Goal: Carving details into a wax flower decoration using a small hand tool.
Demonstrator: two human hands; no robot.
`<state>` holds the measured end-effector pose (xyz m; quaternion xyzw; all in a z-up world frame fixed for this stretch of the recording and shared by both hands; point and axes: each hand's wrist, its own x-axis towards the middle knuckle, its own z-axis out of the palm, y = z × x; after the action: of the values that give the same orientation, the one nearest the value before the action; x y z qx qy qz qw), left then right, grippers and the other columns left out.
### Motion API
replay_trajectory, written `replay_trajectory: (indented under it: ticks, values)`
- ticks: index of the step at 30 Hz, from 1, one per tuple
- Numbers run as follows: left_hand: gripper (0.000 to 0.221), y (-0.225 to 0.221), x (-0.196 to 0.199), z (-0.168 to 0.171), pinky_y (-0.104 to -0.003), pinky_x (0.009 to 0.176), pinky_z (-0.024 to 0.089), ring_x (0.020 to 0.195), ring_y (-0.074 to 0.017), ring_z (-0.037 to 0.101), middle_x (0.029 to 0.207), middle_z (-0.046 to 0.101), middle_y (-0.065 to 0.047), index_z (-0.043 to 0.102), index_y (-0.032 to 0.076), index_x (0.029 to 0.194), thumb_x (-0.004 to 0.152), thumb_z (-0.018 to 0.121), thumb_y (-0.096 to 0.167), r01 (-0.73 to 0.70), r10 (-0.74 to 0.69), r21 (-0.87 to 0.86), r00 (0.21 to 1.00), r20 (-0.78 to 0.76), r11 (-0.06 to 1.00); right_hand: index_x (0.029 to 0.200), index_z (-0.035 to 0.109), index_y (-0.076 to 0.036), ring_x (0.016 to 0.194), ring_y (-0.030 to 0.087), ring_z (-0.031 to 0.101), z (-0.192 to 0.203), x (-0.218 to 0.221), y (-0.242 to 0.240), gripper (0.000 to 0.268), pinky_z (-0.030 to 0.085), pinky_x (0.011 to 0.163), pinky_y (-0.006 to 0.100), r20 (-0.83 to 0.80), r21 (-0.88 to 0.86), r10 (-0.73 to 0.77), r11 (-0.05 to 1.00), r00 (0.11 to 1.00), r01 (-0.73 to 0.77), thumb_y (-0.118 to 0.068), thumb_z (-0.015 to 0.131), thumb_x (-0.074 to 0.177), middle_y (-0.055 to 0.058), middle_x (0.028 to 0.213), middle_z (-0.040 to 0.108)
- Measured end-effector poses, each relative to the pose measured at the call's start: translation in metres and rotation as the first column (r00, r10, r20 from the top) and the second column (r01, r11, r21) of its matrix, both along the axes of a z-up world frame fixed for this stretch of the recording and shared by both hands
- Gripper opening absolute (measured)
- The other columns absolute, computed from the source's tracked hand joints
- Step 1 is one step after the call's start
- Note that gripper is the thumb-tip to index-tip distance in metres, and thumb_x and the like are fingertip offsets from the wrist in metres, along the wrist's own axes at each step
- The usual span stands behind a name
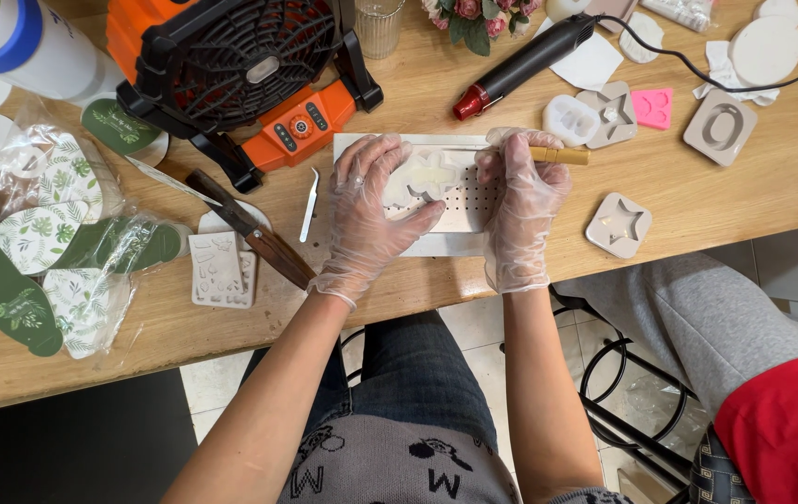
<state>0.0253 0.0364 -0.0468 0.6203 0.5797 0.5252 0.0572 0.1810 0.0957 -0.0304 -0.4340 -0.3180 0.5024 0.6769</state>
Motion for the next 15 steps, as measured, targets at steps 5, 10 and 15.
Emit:
replay_trajectory:
  ticks: [5,10,15]
  values:
    - [0.07,-0.001,-0.001,0.001,-0.051,0.106,0.046,0.128,-0.0317,0.054,0.129,0.062,-0.007,0.067,0.009,0.124,0.068,0.096,0.039,-0.005,0.005,-0.013,1.0,-0.009,1.0,0.1,0.057,-0.007,0.057,0.023,0.067,0.002,0.0,0.0,0.013,0.054,0.047,0.03,-0.011,-0.014,-0.016,1.0,1.0,0.016,-0.002,0.068,0.097,0.011,0.074,0.061]
    - [0.071,0.0,0.0,-0.001,-0.05,0.106,0.046,0.129,-0.0313,0.054,0.129,0.062,-0.006,0.066,0.01,0.124,0.067,0.096,0.041,-0.008,0.008,-0.011,1.0,-0.014,1.0,0.098,0.058,-0.006,0.056,0.022,0.065,0.003,0.0,-0.001,0.011,0.053,0.046,0.03,0.009,-0.03,-0.01,0.999,1.0,0.01,-0.002,0.068,0.097,0.014,0.074,0.063]
    - [0.071,0.0,0.0,-0.001,-0.05,0.104,0.047,0.128,-0.0308,0.055,0.129,0.062,-0.005,0.067,0.01,0.124,0.066,0.096,0.04,-0.022,0.022,-0.009,0.999,-0.029,1.0,0.098,0.058,-0.006,0.055,0.022,0.062,0.017,-0.007,-0.004,0.012,0.051,0.046,0.03,0.004,-0.037,-0.02,0.999,1.0,0.02,0.001,0.068,0.095,0.01,0.07,0.056]
